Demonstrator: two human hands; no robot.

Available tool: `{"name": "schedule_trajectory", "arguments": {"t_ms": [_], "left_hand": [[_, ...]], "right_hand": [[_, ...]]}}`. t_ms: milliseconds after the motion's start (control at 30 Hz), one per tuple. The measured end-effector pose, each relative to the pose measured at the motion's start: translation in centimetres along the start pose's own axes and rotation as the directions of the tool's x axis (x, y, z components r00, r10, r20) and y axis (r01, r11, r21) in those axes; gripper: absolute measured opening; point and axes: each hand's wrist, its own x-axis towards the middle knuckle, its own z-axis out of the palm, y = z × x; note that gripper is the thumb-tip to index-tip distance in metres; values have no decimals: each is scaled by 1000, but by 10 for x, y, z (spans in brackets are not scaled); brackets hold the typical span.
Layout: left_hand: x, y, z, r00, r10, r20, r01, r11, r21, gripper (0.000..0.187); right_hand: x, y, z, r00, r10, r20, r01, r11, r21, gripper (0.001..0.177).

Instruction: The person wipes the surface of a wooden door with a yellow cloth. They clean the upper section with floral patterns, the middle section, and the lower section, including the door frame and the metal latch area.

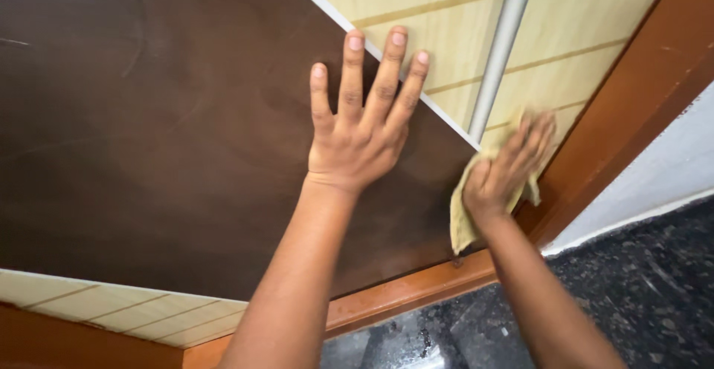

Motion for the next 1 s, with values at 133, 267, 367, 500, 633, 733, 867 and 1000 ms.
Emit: {"name": "schedule_trajectory", "arguments": {"t_ms": [133,267,367,500,633,733,867,1000], "left_hand": [[-1,-1,0,1000,-6,1,6,1000,-8,51],[-5,-1,5,998,-35,-43,32,997,-76,48],[-6,-2,5,995,-54,-83,41,989,-143,46],[-6,-3,2,996,-48,-76,37,989,-140,44],[-4,-3,-3,994,-73,-76,60,985,-160,43],[-6,-8,-15,998,-50,-42,43,987,-157,47],[-42,-47,-47,997,68,46,-61,989,-134,52],[-88,-138,-73,998,-12,56,11,1000,17,50]], "right_hand": [[103,-64,-16,978,-203,-53,202,979,-24,65],[156,-119,-22,949,-313,26,314,943,-113,63],[159,-143,-18,946,-323,-28,316,938,-139,59],[143,-141,-16,933,-352,-76,342,932,-121,53],[140,-134,-14,928,-365,-74,357,928,-105,48],[142,-134,-16,919,-385,-88,380,922,-72,49],[144,-136,-19,902,-425,-76,420,904,-81,55],[141,-132,-18,897,-435,-75,428,899,-98,57]]}}
